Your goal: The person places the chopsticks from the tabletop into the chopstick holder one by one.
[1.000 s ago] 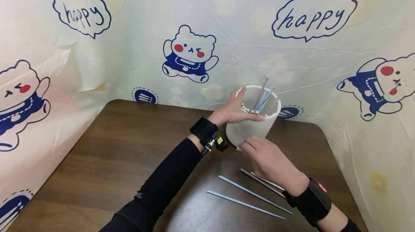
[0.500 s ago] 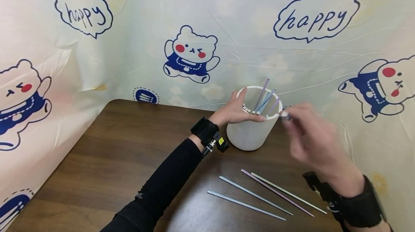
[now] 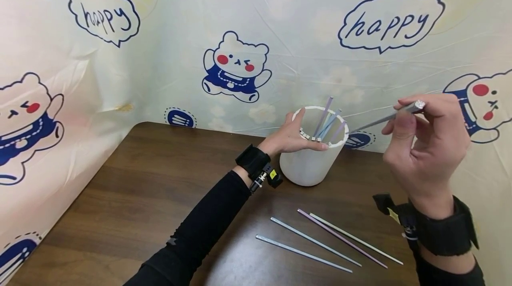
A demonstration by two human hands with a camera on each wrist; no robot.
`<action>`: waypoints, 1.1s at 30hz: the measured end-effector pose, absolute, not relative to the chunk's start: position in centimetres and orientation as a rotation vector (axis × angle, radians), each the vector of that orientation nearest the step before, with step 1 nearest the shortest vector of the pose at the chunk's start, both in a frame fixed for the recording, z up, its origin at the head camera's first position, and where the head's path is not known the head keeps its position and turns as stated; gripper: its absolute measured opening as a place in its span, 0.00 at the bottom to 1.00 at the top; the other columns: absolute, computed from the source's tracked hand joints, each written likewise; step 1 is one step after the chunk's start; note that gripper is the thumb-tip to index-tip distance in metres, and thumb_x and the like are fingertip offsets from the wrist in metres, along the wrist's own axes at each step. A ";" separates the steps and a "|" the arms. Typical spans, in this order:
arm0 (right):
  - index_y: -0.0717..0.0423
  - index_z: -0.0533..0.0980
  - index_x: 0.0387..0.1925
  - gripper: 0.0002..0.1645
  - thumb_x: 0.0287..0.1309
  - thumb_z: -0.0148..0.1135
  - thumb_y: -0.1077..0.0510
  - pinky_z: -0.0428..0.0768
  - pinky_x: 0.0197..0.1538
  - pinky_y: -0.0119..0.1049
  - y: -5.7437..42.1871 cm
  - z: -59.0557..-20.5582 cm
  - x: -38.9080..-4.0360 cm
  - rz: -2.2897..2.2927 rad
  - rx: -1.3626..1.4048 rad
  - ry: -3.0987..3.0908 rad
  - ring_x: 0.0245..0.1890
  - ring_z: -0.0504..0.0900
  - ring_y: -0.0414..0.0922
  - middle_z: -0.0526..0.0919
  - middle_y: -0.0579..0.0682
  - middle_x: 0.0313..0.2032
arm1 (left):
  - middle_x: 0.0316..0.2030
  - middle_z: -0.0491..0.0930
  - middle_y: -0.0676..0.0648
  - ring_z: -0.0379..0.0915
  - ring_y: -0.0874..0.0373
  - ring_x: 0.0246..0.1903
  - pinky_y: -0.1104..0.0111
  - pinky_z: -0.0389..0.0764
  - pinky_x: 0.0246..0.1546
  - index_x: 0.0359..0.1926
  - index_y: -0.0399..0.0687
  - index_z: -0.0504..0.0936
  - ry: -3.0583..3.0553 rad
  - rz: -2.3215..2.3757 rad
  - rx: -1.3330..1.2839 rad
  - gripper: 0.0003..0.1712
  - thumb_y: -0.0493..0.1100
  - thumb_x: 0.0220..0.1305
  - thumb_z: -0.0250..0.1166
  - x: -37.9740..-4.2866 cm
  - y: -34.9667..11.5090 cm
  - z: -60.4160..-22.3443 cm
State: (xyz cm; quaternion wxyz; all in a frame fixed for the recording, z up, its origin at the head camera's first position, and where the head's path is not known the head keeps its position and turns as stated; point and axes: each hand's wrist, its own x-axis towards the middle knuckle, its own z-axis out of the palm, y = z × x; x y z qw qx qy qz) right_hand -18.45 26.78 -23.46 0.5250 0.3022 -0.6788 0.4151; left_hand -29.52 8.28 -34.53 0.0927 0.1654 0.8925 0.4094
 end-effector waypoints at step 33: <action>0.61 0.67 0.60 0.18 0.72 0.52 0.66 0.78 0.38 0.20 29.6 -33.4 -25.6 1.308 0.295 -1.929 0.36 0.80 0.35 0.80 0.39 0.42 | 0.82 0.39 0.47 0.57 0.49 0.75 0.53 0.73 0.69 0.82 0.62 0.38 2.633 1.231 0.501 0.73 0.72 0.47 0.75 -29.6 8.4 -34.5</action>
